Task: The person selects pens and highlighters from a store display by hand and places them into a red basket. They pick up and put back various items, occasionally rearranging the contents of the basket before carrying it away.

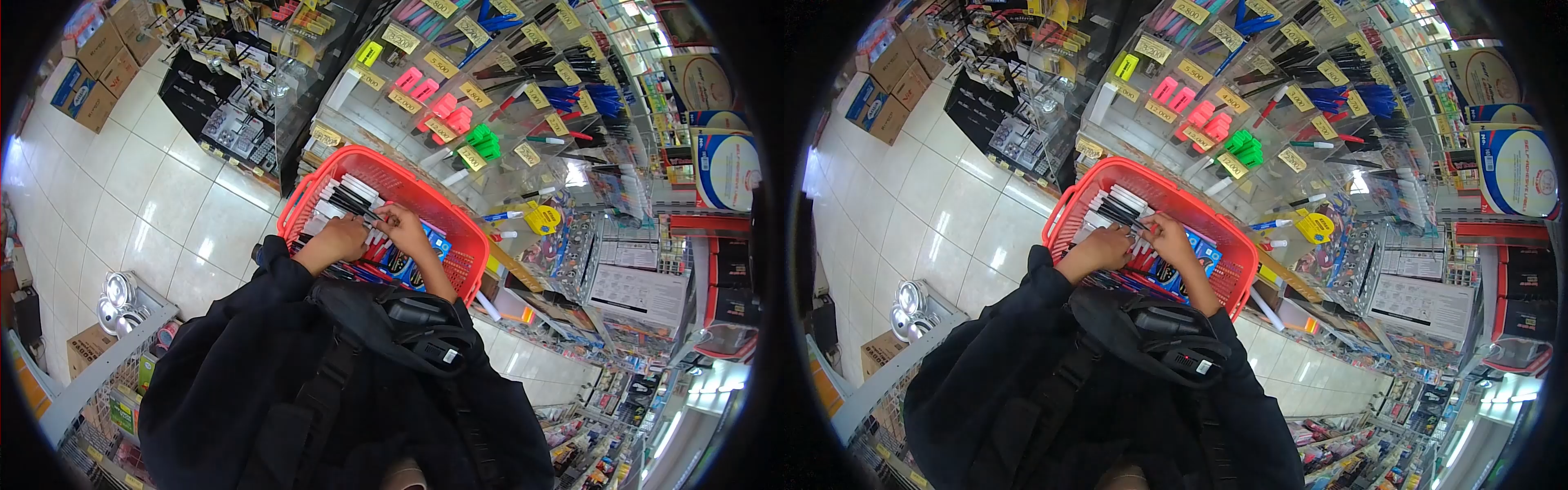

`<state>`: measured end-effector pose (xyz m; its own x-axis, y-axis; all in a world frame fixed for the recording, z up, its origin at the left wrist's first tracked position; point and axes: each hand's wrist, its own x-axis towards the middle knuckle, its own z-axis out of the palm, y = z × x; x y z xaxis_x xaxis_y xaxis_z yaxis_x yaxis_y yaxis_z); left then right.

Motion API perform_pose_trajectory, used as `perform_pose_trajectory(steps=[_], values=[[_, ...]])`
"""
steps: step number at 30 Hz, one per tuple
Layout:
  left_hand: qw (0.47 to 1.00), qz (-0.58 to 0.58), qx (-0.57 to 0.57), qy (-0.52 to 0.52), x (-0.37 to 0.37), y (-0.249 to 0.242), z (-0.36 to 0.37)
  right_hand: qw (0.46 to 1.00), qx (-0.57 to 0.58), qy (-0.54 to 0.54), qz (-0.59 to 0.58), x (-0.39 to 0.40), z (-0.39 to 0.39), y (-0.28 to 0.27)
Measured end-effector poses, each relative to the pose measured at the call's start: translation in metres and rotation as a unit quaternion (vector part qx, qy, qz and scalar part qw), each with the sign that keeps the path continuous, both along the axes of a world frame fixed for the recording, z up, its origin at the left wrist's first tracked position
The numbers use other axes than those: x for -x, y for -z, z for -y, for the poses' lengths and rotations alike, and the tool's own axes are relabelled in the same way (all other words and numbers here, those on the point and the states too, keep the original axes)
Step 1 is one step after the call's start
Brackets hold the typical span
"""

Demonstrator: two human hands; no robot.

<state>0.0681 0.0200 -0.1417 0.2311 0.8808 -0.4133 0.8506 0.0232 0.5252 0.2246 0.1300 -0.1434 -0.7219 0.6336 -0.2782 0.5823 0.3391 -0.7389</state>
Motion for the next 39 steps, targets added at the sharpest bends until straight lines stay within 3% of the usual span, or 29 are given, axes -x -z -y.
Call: perform_pose_trajectory(steps=[7,10,13,16,23,25,30,33,35,39], values=[[1.0,-0.013,-0.023,0.011,-0.001,0.001,0.002,0.998,-0.058,-0.026,0.008,0.004,-0.005,0.016],[1.0,-0.015,-0.018,0.02,0.001,0.003,0.002,0.985,-0.154,-0.073,0.028,0.003,0.0,0.019],[0.999,-0.019,-0.017,0.021,0.0,0.003,0.002,0.994,-0.092,-0.05,0.042,0.006,0.003,0.012],[0.999,-0.017,-0.028,0.008,-0.002,0.006,0.003,0.987,-0.119,-0.077,0.073,0.006,0.001,0.016],[0.999,-0.011,-0.03,0.002,-0.001,0.003,0.002,0.97,-0.221,-0.071,0.068,0.005,0.008,0.009],[1.0,-0.01,-0.027,0.003,0.0,0.003,0.001,0.973,-0.22,-0.073,0.003,0.006,0.001,-0.002],[0.999,-0.007,-0.052,0.003,-0.002,0.006,0.004,0.994,-0.066,0.004,-0.092,0.01,-0.007,-0.077],[0.998,-0.007,-0.054,0.004,-0.003,0.005,0.002,0.986,-0.074,0.041,-0.146,0.012,-0.012,-0.133],[0.998,0.009,-0.063,-0.007,-0.003,0.005,0.003,0.954,-0.079,0.065,-0.28,0.011,-0.022,-0.161],[0.999,0.028,-0.045,0.001,-0.002,0.003,0.003,0.893,-0.108,0.134,-0.416,0.012,-0.045,-0.24]])
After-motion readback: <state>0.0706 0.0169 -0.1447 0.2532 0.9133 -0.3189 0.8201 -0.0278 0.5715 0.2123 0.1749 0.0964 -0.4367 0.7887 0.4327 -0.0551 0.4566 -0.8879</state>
